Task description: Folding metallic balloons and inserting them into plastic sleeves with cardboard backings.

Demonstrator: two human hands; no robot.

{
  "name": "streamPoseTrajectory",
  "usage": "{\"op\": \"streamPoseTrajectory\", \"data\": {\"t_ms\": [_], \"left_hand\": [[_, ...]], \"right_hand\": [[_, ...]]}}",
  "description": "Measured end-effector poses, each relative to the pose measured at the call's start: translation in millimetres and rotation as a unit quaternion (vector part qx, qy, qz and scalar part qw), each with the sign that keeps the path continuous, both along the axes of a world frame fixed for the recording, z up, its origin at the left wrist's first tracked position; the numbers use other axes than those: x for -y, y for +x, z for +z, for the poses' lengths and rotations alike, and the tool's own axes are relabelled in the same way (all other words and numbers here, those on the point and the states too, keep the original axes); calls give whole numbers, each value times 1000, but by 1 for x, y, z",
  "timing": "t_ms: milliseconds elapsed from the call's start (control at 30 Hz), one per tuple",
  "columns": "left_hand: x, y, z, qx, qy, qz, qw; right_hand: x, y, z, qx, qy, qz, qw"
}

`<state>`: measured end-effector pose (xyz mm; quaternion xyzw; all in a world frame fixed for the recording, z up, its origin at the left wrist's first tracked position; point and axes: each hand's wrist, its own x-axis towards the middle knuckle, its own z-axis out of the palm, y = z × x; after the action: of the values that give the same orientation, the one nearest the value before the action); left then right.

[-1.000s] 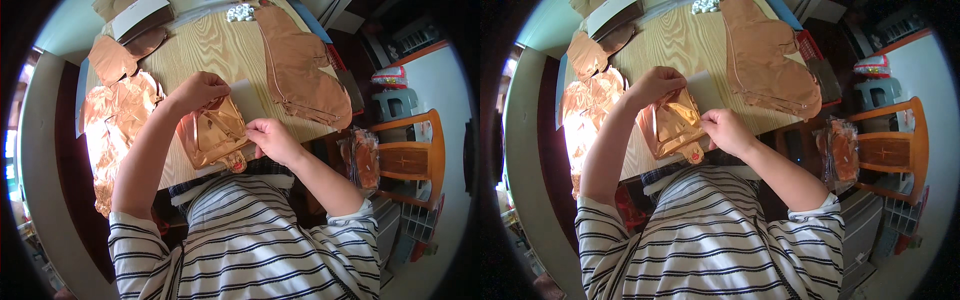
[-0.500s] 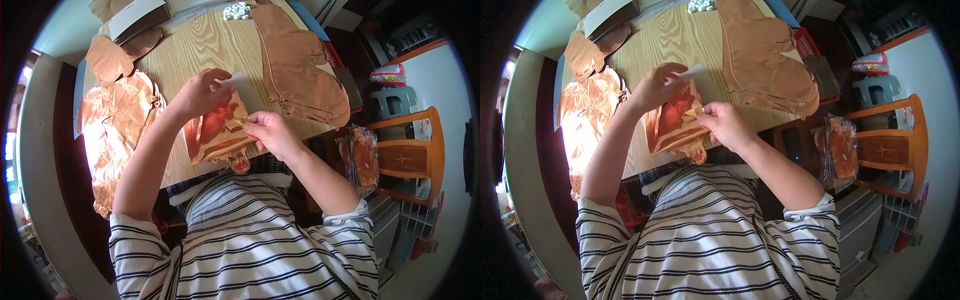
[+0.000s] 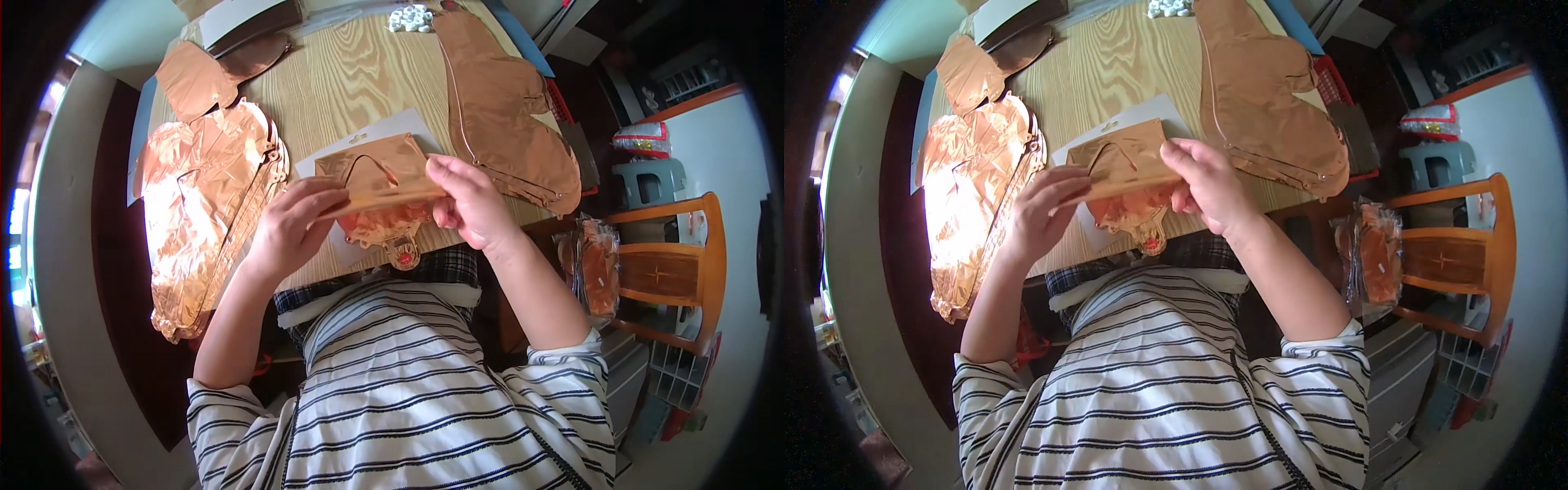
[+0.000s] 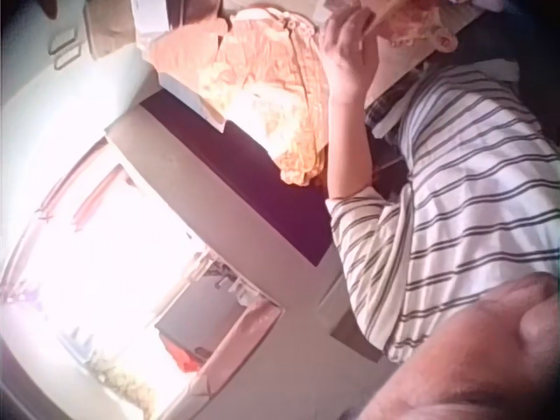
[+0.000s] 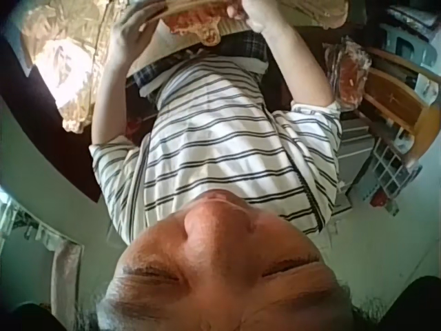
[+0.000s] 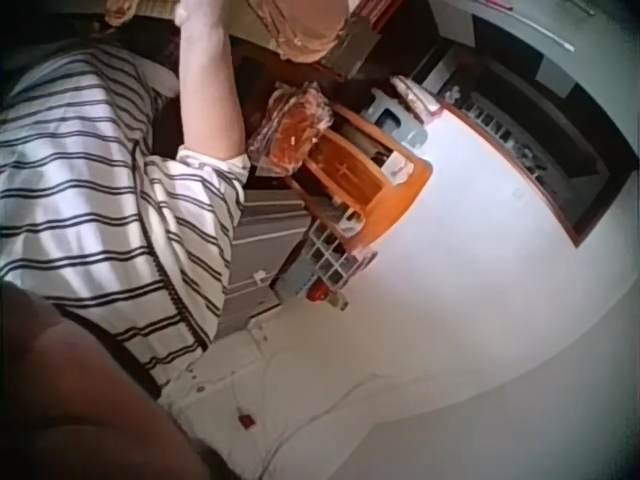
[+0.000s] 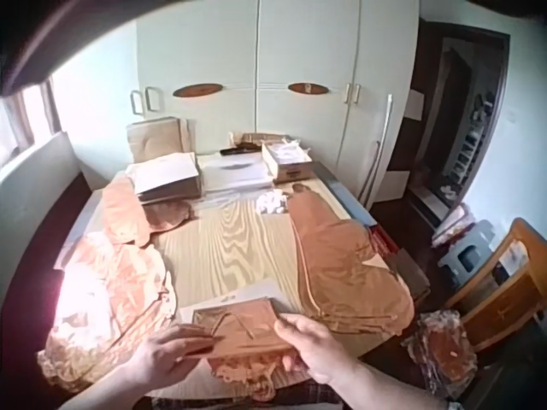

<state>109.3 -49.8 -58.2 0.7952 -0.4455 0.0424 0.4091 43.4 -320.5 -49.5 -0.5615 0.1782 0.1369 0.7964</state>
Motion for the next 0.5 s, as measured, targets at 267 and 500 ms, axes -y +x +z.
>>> {"op": "streamPoseTrajectory", "data": {"t_ms": [267, 500], "left_hand": [[-1, 35, 16, -291, -36, 116, 949], [-1, 80, 13, -348, -109, 57, 930]], "right_hand": [[22, 19, 8, 175, -180, 58, 966], [27, 61, 4, 246, -267, 80, 928]]}}
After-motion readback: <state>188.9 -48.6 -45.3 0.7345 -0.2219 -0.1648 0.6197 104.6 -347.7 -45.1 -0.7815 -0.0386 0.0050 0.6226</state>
